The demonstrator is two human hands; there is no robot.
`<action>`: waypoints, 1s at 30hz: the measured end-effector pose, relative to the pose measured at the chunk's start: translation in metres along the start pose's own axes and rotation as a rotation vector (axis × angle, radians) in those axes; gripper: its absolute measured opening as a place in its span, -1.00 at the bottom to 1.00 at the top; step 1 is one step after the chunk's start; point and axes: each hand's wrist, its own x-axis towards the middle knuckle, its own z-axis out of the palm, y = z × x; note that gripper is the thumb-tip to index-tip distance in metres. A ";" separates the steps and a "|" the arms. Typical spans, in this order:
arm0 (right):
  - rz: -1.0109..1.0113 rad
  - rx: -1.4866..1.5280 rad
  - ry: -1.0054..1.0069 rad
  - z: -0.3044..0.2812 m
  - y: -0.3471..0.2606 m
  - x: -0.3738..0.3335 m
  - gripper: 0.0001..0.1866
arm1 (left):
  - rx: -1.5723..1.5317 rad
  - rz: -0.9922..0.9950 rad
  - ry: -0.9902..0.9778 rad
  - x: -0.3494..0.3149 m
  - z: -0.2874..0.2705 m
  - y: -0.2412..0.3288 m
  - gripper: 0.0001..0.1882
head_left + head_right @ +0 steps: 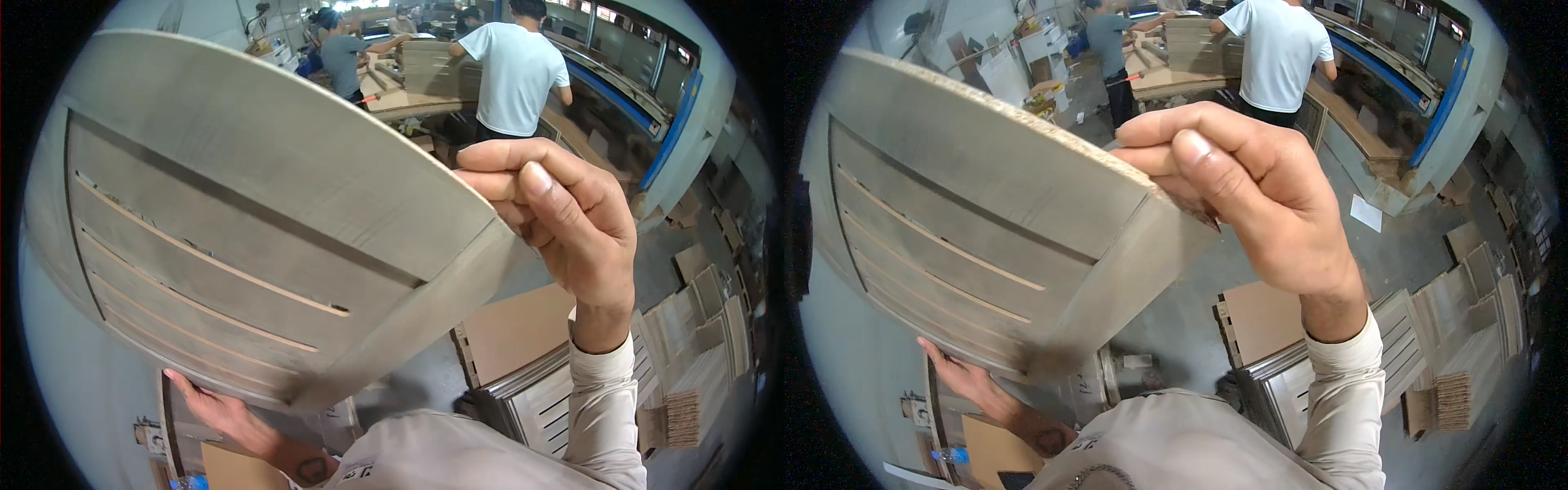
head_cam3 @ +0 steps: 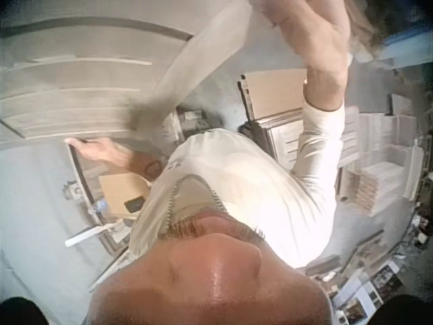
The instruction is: The recorder is inspecting and organizing wooden furniture panels in a workshop.
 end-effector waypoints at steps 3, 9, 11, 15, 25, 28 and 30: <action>-0.051 0.003 0.050 0.010 -0.005 -0.003 -0.61 | 0.045 -0.031 -0.002 0.007 -0.001 -0.008 -0.42; 0.018 -0.179 0.036 -0.006 -0.027 -0.026 -0.69 | 0.162 0.039 -0.099 0.012 0.002 -0.034 -0.35; -0.027 -0.325 -0.126 -0.019 -0.019 -0.036 -0.70 | 0.164 0.010 -0.097 0.005 0.019 -0.054 -0.35; 0.055 -0.344 -0.184 -0.047 0.002 -0.084 -0.60 | 0.198 -0.006 -0.197 0.001 0.047 -0.087 -0.46; 0.070 -0.501 0.291 -0.077 -0.059 -0.226 -0.36 | 0.029 -0.505 -0.545 -0.030 0.134 -0.190 -0.60; 0.085 -0.526 0.427 -0.081 -0.070 -0.247 -0.36 | -0.158 -0.820 -0.930 -0.025 0.145 -0.211 -0.61; 0.078 -0.597 0.491 -0.086 -0.071 -0.267 -0.36 | -0.089 -0.731 -0.768 -0.070 0.159 -0.238 -0.62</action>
